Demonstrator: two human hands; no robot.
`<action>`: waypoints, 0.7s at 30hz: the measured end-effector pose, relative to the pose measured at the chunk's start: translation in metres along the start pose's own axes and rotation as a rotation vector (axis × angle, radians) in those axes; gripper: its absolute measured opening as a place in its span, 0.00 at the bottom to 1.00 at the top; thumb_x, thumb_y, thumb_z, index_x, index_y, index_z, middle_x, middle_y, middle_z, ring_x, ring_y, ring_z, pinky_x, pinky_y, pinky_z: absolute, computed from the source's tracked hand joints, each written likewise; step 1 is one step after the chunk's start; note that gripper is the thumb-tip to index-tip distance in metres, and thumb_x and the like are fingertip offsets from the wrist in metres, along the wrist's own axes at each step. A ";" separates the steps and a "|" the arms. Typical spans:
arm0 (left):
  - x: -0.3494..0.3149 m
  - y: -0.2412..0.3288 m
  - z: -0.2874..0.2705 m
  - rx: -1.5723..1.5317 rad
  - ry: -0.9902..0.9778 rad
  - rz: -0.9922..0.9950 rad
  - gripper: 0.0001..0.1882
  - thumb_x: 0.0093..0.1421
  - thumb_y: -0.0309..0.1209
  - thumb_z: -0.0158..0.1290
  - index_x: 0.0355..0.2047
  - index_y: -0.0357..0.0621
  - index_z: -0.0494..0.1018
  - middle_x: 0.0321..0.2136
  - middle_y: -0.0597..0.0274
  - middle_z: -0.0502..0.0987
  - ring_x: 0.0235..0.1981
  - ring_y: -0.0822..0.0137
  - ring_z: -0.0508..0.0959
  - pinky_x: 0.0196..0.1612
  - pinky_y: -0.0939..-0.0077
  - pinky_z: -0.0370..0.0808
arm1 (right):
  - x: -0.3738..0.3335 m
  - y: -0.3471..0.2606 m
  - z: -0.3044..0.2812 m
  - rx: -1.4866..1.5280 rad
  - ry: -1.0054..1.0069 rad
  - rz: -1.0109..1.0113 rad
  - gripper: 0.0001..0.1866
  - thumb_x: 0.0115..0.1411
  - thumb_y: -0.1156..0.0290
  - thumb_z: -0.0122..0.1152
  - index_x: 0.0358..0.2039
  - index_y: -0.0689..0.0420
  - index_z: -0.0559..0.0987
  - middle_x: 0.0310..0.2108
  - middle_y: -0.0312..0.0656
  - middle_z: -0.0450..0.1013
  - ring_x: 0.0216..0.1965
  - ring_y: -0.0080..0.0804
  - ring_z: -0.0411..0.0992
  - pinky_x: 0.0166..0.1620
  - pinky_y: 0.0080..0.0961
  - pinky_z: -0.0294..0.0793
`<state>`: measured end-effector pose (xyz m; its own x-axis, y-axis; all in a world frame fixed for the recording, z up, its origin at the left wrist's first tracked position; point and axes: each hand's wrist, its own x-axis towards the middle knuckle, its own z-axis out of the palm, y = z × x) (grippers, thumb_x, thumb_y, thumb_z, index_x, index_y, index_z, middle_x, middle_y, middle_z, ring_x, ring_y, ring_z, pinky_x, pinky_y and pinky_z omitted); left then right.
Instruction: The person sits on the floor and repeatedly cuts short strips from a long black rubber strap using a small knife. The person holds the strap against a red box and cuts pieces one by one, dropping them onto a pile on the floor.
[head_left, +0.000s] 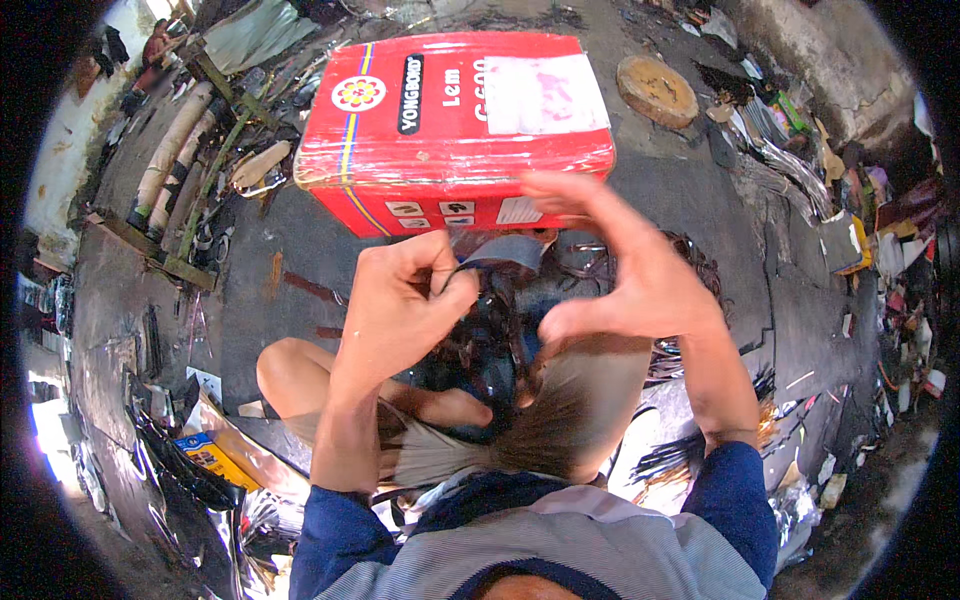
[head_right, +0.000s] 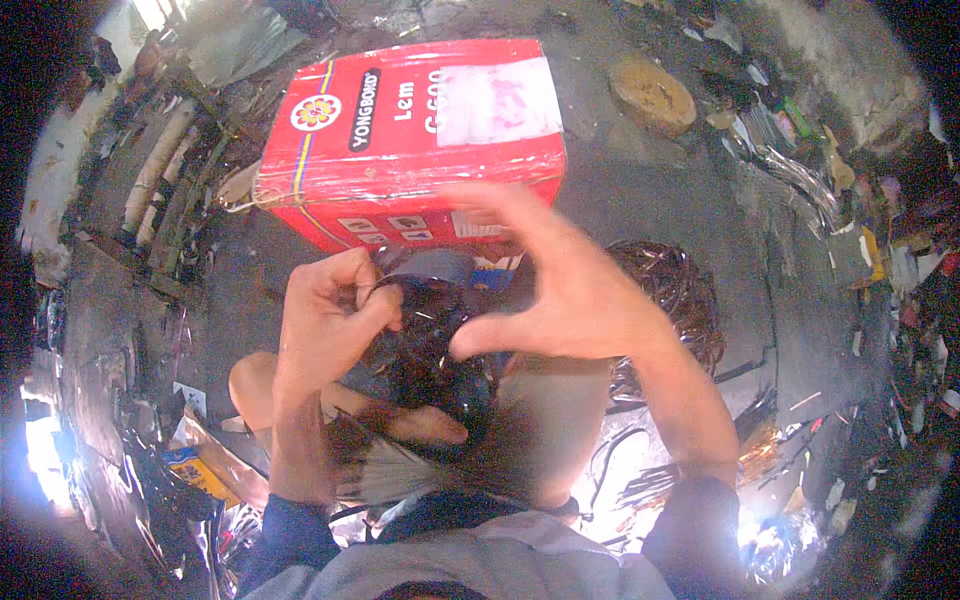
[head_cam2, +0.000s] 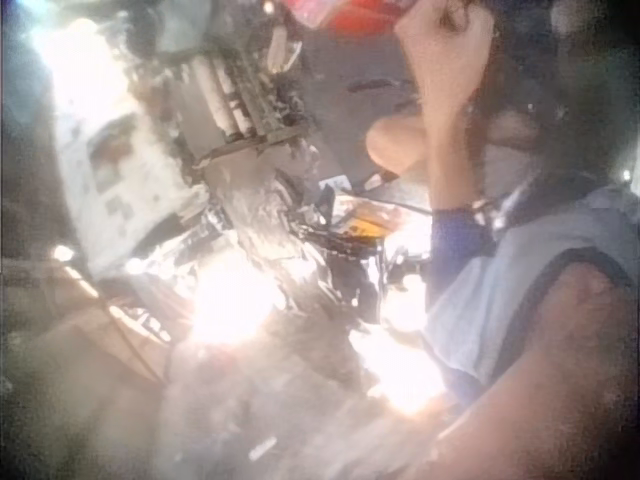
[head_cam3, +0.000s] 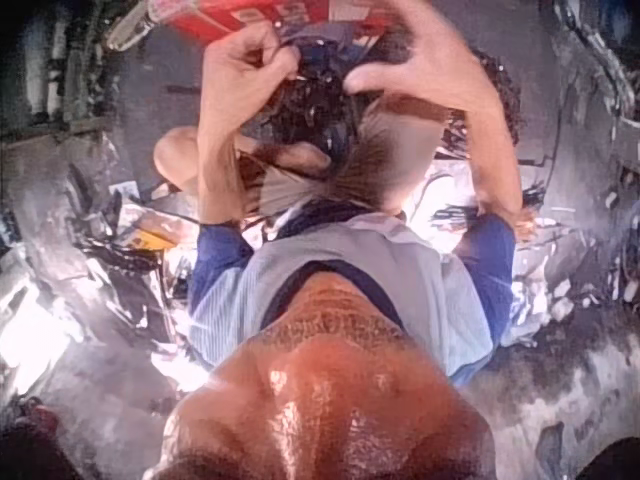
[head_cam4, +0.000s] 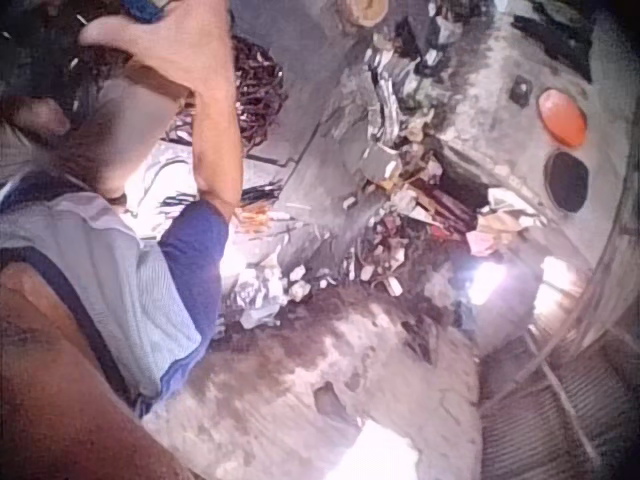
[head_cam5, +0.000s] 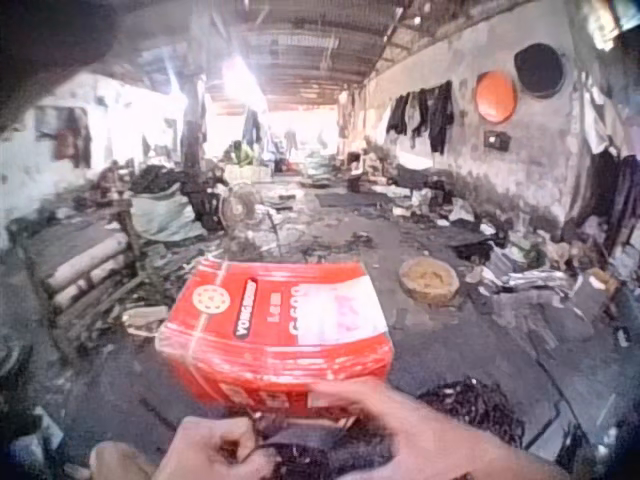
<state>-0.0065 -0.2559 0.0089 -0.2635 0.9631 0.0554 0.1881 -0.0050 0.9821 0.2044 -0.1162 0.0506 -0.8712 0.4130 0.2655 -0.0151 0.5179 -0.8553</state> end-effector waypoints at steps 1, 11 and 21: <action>0.004 0.009 0.001 0.044 -0.027 -0.005 0.12 0.56 0.23 0.59 0.20 0.39 0.67 0.19 0.72 0.68 0.24 0.83 0.66 0.28 0.81 0.67 | 0.008 -0.003 0.008 0.007 -0.073 0.003 0.55 0.43 0.70 0.81 0.69 0.52 0.59 0.62 0.46 0.66 0.65 0.40 0.65 0.66 0.37 0.65; 0.023 0.045 -0.093 0.333 -0.266 0.088 0.11 0.53 0.25 0.67 0.38 0.38 0.81 0.28 0.71 0.79 0.30 0.80 0.74 0.35 0.80 0.73 | 0.037 0.028 -0.033 0.581 -0.362 0.458 0.13 0.61 0.61 0.68 0.35 0.58 0.81 0.21 0.29 0.72 0.20 0.15 0.68 0.24 0.16 0.65; 0.087 0.033 -0.205 1.385 0.350 0.502 0.15 0.53 0.18 0.54 0.39 0.44 0.84 0.32 0.59 0.79 0.36 0.57 0.79 0.40 0.65 0.76 | 0.096 0.048 -0.107 0.144 -0.027 0.489 0.10 0.66 0.66 0.62 0.35 0.59 0.80 0.29 0.37 0.81 0.23 0.17 0.75 0.24 0.16 0.73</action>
<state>-0.2172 -0.2277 0.0829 -0.0708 0.8267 0.5582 0.9872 0.1383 -0.0796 0.1729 0.0290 0.0824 -0.8056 0.5606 -0.1916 0.3321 0.1595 -0.9297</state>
